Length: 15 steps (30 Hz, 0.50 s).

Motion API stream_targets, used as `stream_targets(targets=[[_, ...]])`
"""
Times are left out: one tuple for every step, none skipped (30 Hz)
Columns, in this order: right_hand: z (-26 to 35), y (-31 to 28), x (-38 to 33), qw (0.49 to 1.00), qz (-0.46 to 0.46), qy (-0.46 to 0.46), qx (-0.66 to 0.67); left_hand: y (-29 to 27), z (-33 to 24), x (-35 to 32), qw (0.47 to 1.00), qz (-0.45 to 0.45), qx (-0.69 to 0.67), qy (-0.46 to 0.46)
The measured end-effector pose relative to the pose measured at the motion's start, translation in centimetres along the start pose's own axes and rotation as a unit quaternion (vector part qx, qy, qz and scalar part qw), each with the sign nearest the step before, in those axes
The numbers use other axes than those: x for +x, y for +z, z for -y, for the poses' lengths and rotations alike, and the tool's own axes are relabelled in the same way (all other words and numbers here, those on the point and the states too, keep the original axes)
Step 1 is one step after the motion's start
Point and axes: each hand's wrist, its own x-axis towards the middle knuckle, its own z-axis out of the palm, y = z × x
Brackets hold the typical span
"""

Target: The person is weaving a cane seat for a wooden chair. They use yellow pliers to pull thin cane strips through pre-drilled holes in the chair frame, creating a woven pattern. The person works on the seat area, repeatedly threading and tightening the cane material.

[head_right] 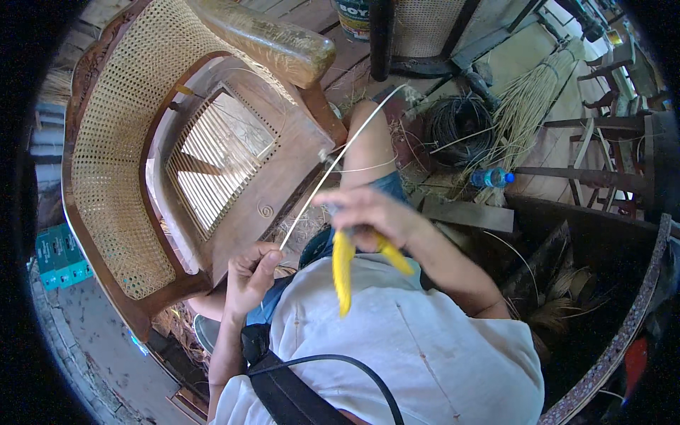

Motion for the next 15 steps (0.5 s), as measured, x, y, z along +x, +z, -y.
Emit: stream_targets(targets=[[-0.6, 1.4, 0.3, 0.997, 0.040, 0.033, 0.062, 0.2, 0.0, 0.1, 1.000, -0.002, 0.008, 0.003], [-1.6, 2.1, 0.8, 0.992, 0.056, 0.023, 0.112, 0.4, 0.0, 0.3, 1.000, 0.002, 0.015, 0.005], [-2.6, 2.5, 1.3, 0.984, 0.071, 0.013, 0.161, 0.5, 0.1, 0.2, 1.000, 0.006, 0.023, 0.007], [-3.0, 2.7, 1.9, 0.989, 0.046, 0.012, 0.141, 0.5, 0.5, 0.1, 0.999, 0.000, 0.032, 0.019], [-3.2, 2.7, 2.4, 0.992, 0.021, 0.010, 0.120, 0.4, 0.9, -0.1, 0.999, 0.001, 0.033, 0.026], [-3.3, 2.8, 2.8, 0.995, -0.004, 0.009, 0.099, 0.2, 1.3, -0.3, 0.999, 0.002, 0.034, 0.034], [-3.1, 2.9, 2.9, 0.996, -0.008, 0.011, 0.088, 0.2, 1.5, -0.3, 0.999, 0.003, 0.033, 0.043], [-2.7, 3.2, 2.9, 0.997, -0.013, 0.014, 0.076, 0.1, 1.4, -0.5, 0.999, 0.000, 0.033, 0.042], [-2.4, 3.3, 2.9, 0.998, -0.017, 0.016, 0.064, 0.1, 1.2, -0.7, 0.999, -0.003, 0.034, 0.042], [-2.4, 3.1, 3.0, 0.998, -0.018, 0.015, 0.058, 0.1, 1.0, -0.8, 0.999, -0.004, 0.035, 0.041], [-2.4, 3.0, 3.0, 0.998, -0.018, 0.014, 0.053, 0.0, 1.0, -0.8, 0.997, -0.003, 0.045, 0.056], [-2.4, 2.8, 3.0, 0.999, -0.019, 0.013, 0.047, -0.2, 1.0, -0.9, 0.996, -0.001, 0.055, 0.071], [-2.3, 2.8, 3.1, 0.999, -0.021, 0.011, 0.043, -0.4, 1.1, -1.1, 0.994, 0.000, 0.065, 0.086], [-2.2, 2.9, 3.2, 0.999, -0.024, 0.010, 0.038, -0.5, 0.9, -1.3, 0.996, 0.002, 0.063, 0.067], [-2.2, 2.9, 3.2, 0.999, -0.027, 0.008, 0.034, -0.6, 0.4, -1.6, 0.997, 0.005, 0.062, 0.049]])
